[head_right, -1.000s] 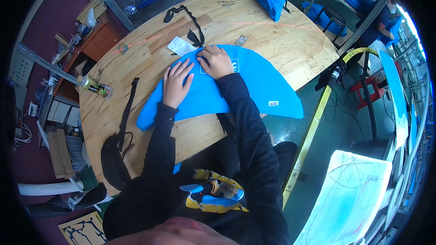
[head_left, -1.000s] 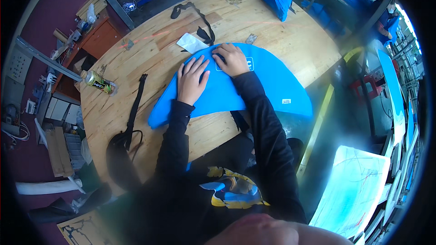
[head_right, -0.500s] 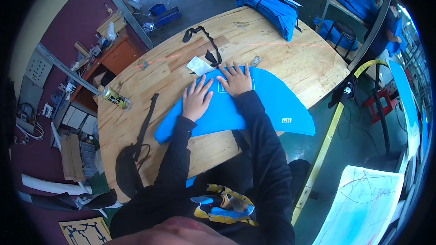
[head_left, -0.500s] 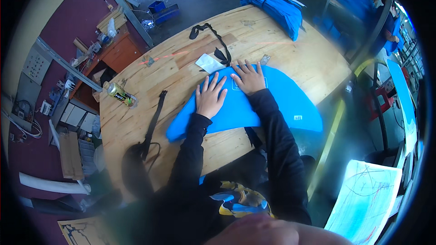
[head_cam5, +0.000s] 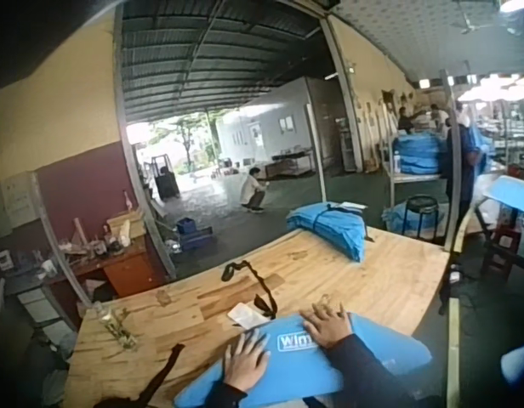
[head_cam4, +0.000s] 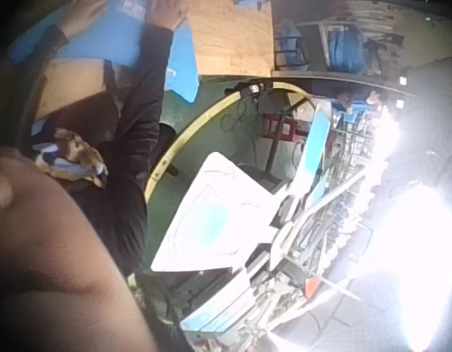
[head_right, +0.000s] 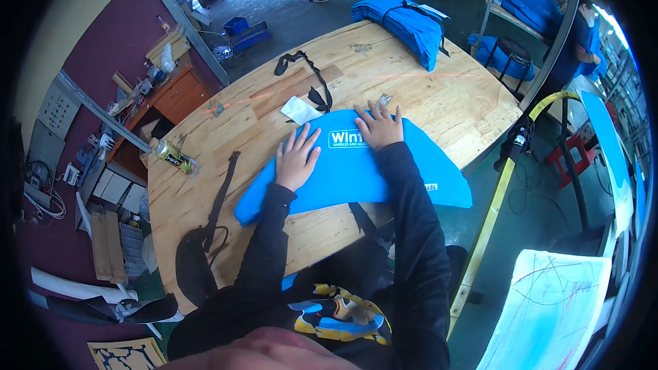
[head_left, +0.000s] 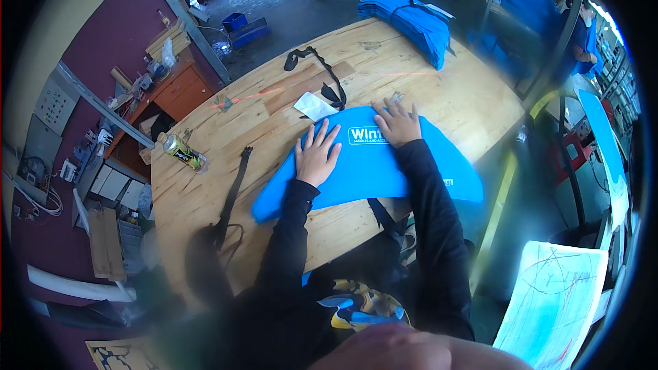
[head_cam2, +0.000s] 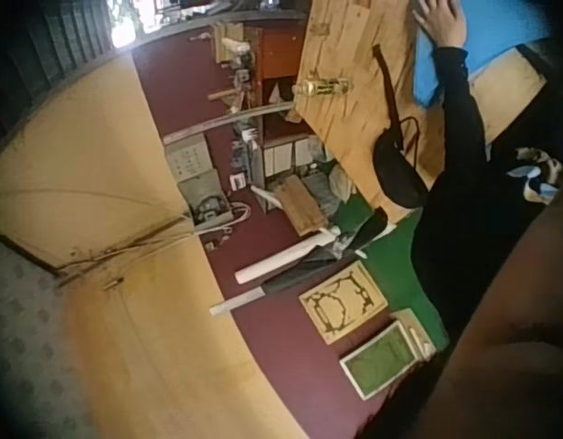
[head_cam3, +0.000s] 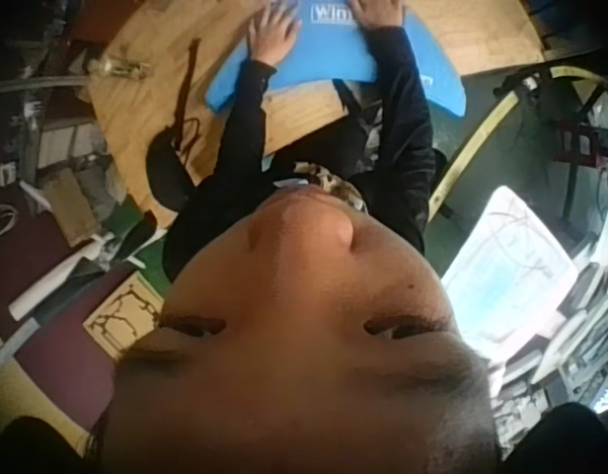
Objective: Folding blue fabric components and attaching black strapping at a workstation.
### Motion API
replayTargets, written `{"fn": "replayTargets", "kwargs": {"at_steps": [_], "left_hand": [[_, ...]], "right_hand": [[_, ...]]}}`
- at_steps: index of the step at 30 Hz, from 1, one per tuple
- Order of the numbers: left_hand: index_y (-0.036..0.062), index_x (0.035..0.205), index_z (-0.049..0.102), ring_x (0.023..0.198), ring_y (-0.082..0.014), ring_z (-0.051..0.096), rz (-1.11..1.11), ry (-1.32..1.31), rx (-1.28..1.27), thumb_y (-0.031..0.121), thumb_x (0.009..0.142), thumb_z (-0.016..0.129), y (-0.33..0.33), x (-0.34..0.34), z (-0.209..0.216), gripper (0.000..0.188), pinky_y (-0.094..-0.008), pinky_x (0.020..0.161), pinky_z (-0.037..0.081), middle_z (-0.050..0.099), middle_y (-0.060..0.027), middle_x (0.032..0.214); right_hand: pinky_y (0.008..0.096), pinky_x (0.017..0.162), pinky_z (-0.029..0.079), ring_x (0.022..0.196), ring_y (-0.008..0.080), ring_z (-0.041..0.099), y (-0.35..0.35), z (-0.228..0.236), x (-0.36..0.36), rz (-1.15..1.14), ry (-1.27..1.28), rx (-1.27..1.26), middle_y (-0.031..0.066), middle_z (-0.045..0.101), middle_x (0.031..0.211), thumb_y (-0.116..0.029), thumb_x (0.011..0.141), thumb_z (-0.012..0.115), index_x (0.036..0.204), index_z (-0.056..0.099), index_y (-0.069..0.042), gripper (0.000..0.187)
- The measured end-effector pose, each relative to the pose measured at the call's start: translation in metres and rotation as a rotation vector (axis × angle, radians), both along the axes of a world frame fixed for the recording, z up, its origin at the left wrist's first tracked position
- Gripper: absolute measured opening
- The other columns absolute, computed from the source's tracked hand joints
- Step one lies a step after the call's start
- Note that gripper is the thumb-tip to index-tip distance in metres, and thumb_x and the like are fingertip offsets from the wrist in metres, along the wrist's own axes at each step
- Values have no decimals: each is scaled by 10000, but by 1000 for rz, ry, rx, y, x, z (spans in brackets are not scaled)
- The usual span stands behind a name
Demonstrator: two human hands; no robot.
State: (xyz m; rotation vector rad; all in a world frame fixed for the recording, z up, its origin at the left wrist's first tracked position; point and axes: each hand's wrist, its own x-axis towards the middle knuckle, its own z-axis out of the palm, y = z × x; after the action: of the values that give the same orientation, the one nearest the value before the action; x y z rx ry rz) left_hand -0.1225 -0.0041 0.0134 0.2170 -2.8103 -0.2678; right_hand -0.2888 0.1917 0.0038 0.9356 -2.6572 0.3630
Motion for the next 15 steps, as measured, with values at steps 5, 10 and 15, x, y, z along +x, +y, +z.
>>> {"fn": "replayTargets", "kwargs": {"at_steps": [5,10,15], "left_hand": [[320,1481,404,1442,-333,299,5,-14,-12,455,1006,409,-2,-1,-3,494,-639,1110,218,287,-7,1600],[327,1486,397,1445,-315,298,-2,-14,-44,455,1008,401,-4,-3,-6,495,-636,1115,214,284,-2,1602],[346,1501,369,1463,-302,264,-11,-26,-31,446,1014,396,-5,-4,-6,498,-630,1127,192,266,11,1609]], "right_hand": [[654,1142,163,1409,295,378,23,-3,-10,-44,-43,2,46,446,1504,-527,1012,302,1465,414,-380,489],[648,1149,150,1417,304,364,52,-5,-17,-133,-158,3,53,429,1518,-565,1008,266,1466,416,-364,521],[669,1144,126,1425,292,355,77,-6,-20,-208,-203,-42,56,436,1513,-597,999,241,1442,461,-349,553]]}}
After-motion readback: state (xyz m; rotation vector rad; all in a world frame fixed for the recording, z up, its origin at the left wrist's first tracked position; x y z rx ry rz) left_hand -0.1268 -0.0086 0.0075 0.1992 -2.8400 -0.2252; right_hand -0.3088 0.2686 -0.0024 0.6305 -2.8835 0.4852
